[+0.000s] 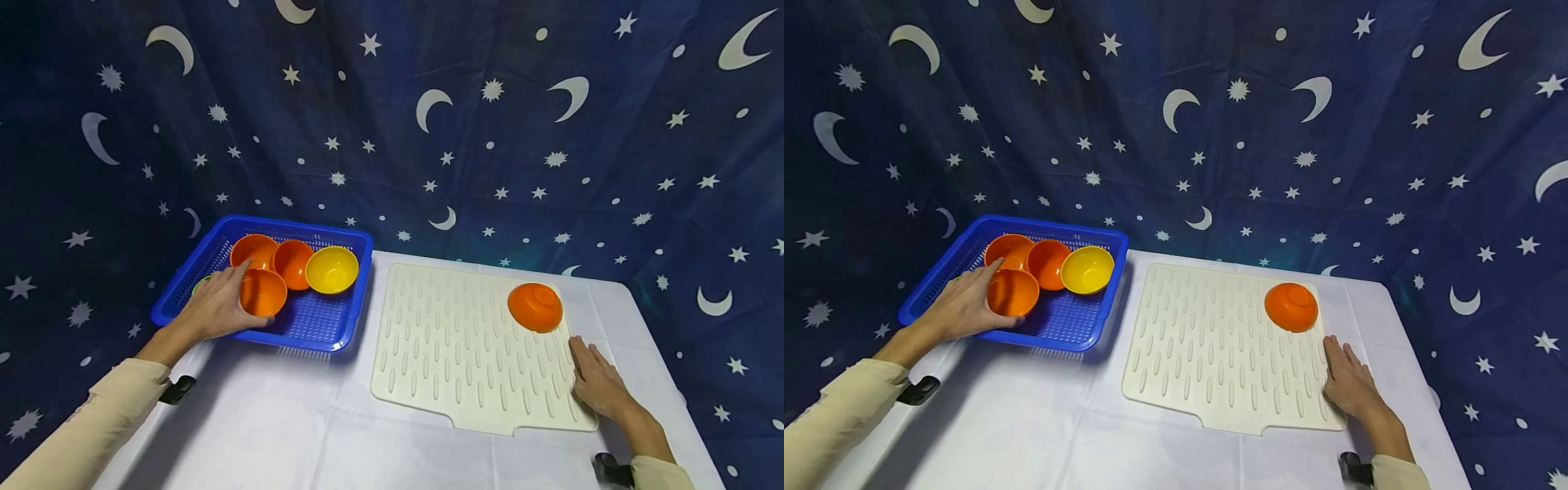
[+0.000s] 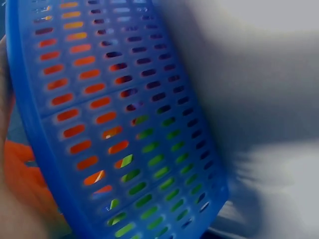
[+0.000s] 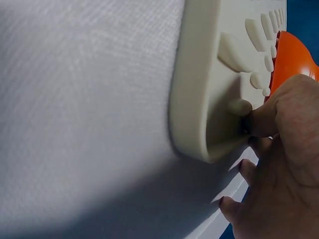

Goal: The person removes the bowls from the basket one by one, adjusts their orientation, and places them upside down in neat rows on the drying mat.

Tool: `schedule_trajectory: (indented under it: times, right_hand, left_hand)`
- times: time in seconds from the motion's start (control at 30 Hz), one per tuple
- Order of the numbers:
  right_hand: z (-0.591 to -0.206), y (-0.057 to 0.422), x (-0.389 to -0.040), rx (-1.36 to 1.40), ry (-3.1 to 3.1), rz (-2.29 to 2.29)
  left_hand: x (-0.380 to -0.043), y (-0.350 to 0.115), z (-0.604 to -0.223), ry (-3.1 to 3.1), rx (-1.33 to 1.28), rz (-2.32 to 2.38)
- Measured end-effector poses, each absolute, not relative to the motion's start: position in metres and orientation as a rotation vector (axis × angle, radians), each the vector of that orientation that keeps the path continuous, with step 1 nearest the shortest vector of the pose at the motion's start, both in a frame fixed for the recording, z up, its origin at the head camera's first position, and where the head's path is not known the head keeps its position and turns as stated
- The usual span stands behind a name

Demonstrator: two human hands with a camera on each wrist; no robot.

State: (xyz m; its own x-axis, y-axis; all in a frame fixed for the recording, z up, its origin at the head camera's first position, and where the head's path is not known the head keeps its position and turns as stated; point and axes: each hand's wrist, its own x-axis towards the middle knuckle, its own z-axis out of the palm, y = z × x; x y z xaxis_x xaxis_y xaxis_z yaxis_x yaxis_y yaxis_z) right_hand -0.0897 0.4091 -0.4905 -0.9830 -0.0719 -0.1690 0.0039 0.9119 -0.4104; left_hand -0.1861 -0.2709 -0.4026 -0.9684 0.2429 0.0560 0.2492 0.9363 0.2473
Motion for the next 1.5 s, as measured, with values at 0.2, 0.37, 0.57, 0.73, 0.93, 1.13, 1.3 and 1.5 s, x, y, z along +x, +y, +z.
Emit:
schedule_trajectory:
  times: [0.2, 0.37, 0.57, 0.73, 0.93, 1.13, 1.3, 1.5]
  right_hand:
    - [-0.492, 0.409, -0.086, -0.046, 2.879, -0.634]
    - [-0.492, 0.407, -0.085, -0.038, 2.884, -0.628]
    - [-0.49, 0.405, -0.085, -0.034, 2.896, -0.613]
    - [-0.49, 0.405, -0.084, -0.029, 2.909, -0.619]
    - [-0.493, 0.402, -0.083, -0.019, 2.938, -0.645]
    - [-0.496, 0.403, -0.082, 0.024, 2.925, -0.69]
    - [-0.497, 0.403, -0.082, 0.056, 2.901, -0.725]
    - [-0.496, 0.403, -0.085, 0.043, 2.902, -0.724]
  left_hand:
    - [-0.18, -0.267, -0.412, -2.898, -0.378, -0.47]
    - [-0.177, -0.259, -0.413, -2.801, -0.388, -0.492]
    - [-0.174, -0.244, -0.409, -2.731, -0.43, -0.512]
    - [-0.168, -0.224, -0.406, -2.672, -0.381, -0.641]
    - [-0.16, -0.201, -0.399, -2.64, -0.37, -0.736]
    - [-0.16, -0.188, -0.397, -2.64, -0.408, -0.74]
    - [-0.161, -0.179, -0.398, -2.628, -0.425, -0.764]
    - [-0.16, -0.164, -0.394, -2.606, -0.448, -0.806]
